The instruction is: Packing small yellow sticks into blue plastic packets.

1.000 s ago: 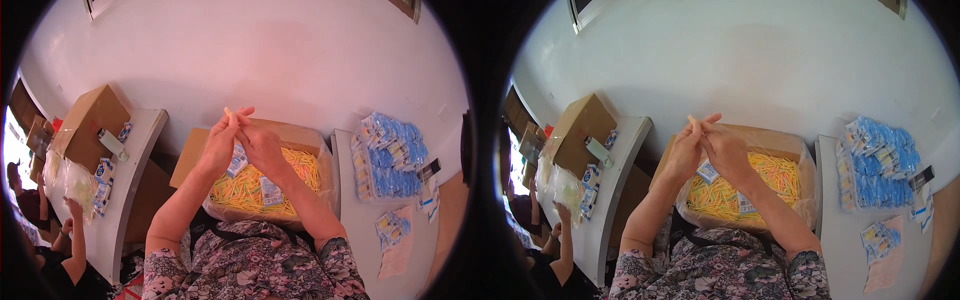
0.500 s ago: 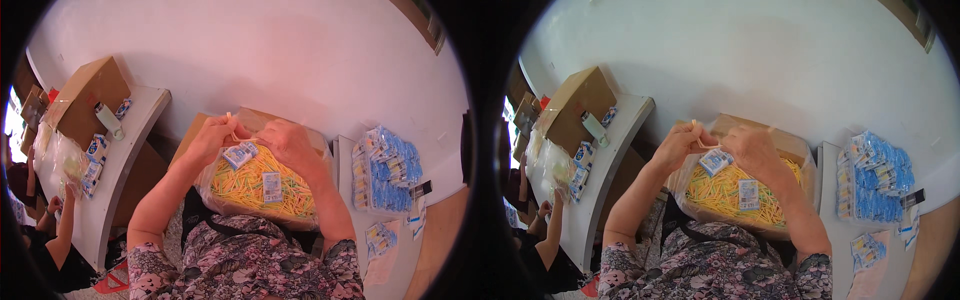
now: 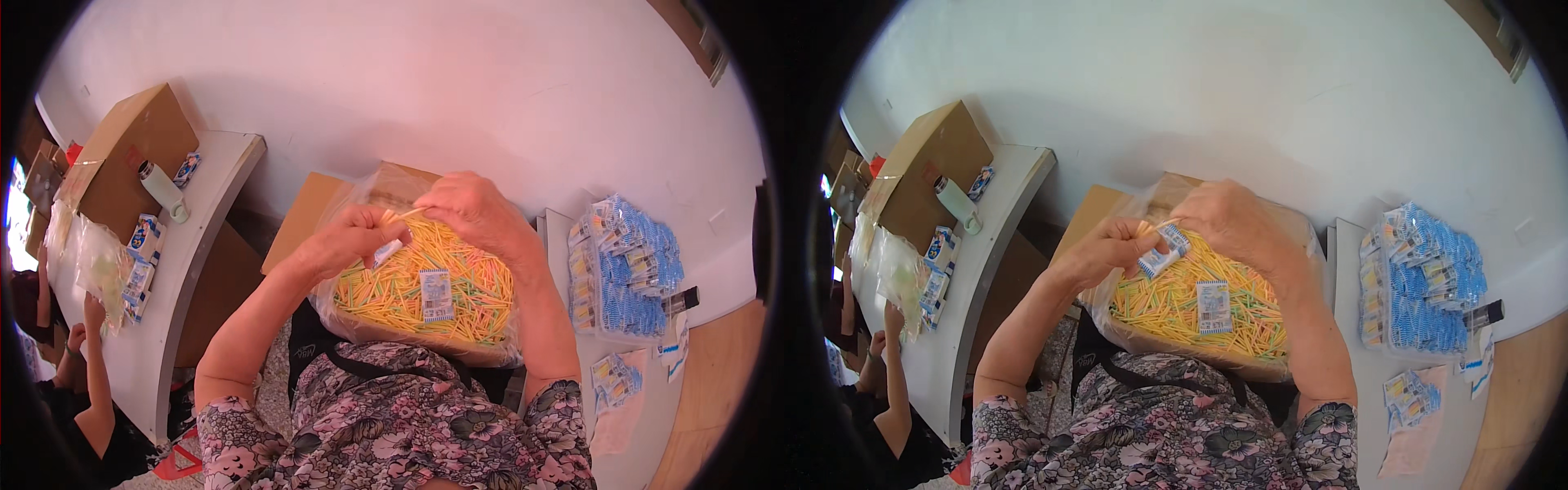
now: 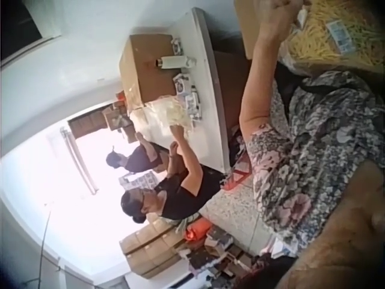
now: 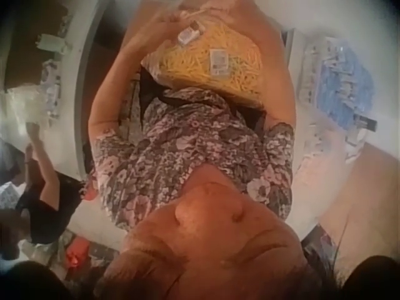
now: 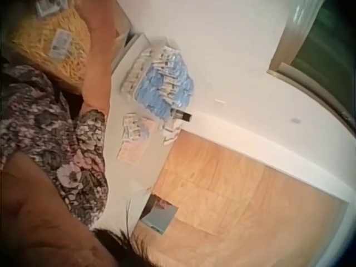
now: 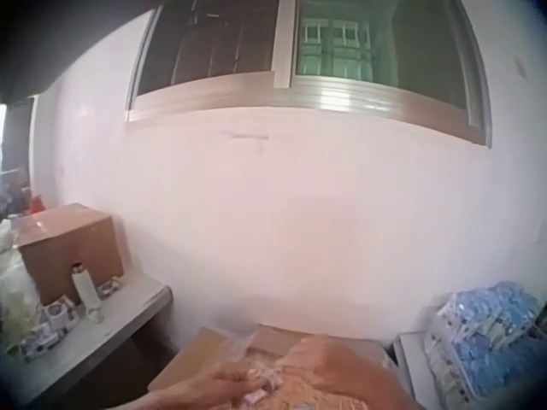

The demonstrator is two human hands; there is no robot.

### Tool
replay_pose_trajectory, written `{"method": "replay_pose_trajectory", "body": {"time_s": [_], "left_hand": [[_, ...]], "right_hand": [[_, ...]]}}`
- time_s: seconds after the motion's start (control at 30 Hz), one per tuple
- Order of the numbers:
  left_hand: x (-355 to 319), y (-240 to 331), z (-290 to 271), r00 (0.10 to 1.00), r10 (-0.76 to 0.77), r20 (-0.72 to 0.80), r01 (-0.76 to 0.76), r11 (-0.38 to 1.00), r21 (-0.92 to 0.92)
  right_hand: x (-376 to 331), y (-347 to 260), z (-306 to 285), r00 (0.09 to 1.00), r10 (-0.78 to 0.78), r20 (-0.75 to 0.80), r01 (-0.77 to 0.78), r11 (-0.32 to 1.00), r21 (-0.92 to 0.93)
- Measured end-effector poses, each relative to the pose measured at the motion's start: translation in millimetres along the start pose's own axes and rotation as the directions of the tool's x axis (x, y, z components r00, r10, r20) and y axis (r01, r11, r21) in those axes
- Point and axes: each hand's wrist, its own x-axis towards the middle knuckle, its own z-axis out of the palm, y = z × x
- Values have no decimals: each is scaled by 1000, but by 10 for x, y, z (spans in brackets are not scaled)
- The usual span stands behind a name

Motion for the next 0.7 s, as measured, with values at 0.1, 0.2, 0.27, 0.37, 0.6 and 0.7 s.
{"method": "replay_pose_trajectory", "body": {"time_s": [0.1, 0.2, 0.27, 0.37, 0.6, 0.7], "left_hand": [[13, -13, 14, 993, 20, -116, -13, 998, 60], [146, -171, 126, 926, 245, -285, -227, 969, 95], [222, -217, 238, 834, 403, -376, -408, 910, 71], [239, -139, 337, 779, 477, -406, -476, 872, 111], [242, -96, 202, 876, 197, -440, -430, 734, -526], [217, -82, 134, 902, 179, -392, -342, 852, -397]], "right_hand": [[-47, 12, -54, 996, 79, -30, -82, 990, -112], [-101, -115, 94, 952, 268, -151, -266, 963, 29], [-116, -177, 228, 794, 603, 82, -602, 758, 252], [-72, -301, 383, 691, 695, 200, -653, 481, 585], [-220, -137, 499, 749, 653, 113, -544, 508, 668], [-221, -169, 393, 882, 408, -238, -384, 912, 142]]}}
